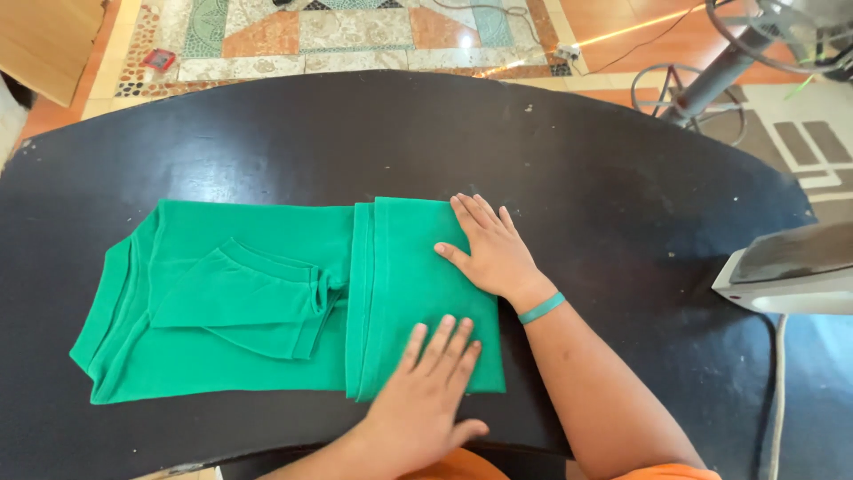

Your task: The person irons a green polo shirt on a black table using a white iron. They smooth the shirt, fold it in half, and then iron the folded edges. Finally, they fold the shirt into a compact square and iron the top surface.

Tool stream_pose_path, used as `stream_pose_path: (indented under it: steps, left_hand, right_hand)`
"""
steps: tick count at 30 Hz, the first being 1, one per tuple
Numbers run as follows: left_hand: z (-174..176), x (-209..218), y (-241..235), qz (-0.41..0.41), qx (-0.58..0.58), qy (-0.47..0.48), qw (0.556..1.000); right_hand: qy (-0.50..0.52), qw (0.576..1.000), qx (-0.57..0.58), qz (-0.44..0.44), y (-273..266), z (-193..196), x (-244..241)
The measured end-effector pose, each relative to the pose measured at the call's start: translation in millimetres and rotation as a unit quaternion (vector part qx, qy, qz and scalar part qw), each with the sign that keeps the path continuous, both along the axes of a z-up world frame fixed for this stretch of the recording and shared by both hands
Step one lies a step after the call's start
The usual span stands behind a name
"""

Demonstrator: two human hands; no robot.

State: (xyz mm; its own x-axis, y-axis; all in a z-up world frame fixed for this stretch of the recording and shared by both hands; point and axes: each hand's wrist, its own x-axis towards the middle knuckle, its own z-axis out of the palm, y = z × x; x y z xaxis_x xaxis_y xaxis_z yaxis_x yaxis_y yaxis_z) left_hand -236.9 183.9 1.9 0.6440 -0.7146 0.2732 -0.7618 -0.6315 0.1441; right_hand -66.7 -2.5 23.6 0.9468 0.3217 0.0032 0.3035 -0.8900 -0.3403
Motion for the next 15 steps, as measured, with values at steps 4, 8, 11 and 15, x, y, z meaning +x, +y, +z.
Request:
stream_pose_path:
  steps: [4, 8, 11, 15]
  left_hand:
    - [-2.7, -13.8, -23.8, -0.035, -0.053, 0.025, 0.998]
    - [-14.7, -24.7, -31.6, -0.076, -0.078, 0.052, 0.993]
    - [-16.1, -31.4, -34.4, -0.078, -0.086, -0.02, 0.993]
    - [-4.3, -32.4, -34.4, -0.08, -0.181, -0.104, 0.975]
  right_hand:
    - [-0.069, 0.996, 0.047, -0.008, -11.6, -4.1, 4.8]
    - [-0.155, 0.986, 0.055, -0.006, -30.8, -12.5, 15.4]
    - [-0.127, 0.988, 0.026, -0.087, -41.0, -11.9, 18.0]
    - [-0.053, 0.988, 0.085, -0.117, -48.2, -7.6, 19.3]
